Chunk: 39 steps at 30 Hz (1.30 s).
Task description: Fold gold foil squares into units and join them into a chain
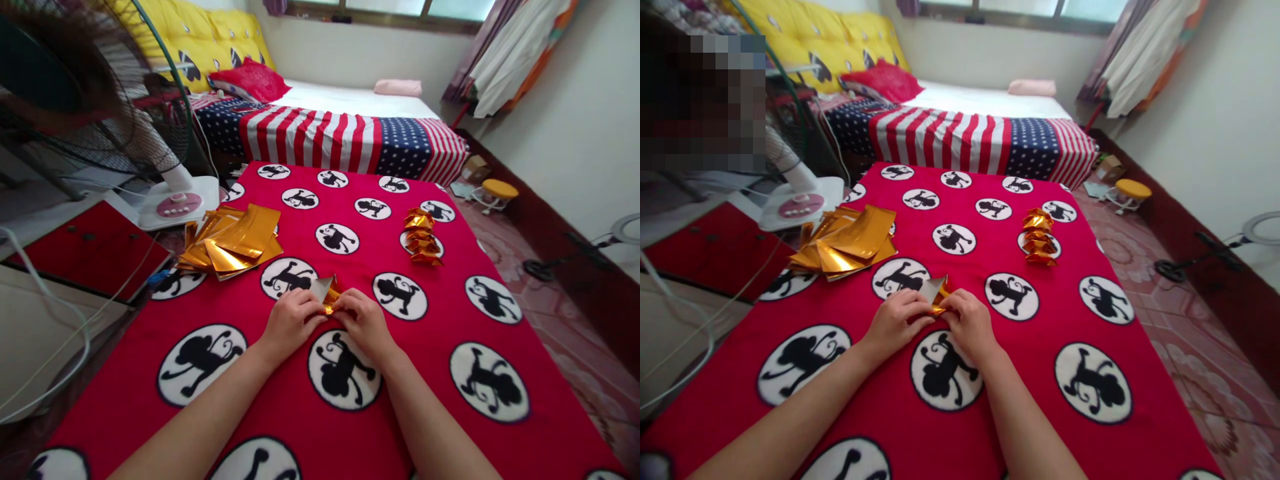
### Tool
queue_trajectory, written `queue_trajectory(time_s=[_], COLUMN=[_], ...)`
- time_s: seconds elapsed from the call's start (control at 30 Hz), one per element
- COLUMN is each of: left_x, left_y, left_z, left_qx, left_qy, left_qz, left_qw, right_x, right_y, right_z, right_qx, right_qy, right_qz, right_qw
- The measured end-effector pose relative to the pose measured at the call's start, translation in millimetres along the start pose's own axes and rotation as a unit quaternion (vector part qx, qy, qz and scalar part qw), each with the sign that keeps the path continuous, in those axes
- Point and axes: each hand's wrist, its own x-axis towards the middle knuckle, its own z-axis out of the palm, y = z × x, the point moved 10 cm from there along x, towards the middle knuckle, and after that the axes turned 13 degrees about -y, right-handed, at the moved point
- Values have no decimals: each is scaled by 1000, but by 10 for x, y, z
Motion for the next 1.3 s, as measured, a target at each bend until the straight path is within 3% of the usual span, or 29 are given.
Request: queue_trajectory(time_s=[0.27,0.77,1.3], left_x=[-37,-12,18], left_y=[-103,-160,-191], left_z=[-41,-46,-38], left_qx=[-35,-61,-48], left_qy=[24,10,32], left_qz=[-33,-100,-127], left_qw=[999,993,990], right_x=[-8,28,47], right_y=[72,119,89], right_z=[-32,-55,-28], right_qx=[11,-55,-121], right_qy=[7,39,47], right_qz=[44,126,144], right_qw=[999,990,981])
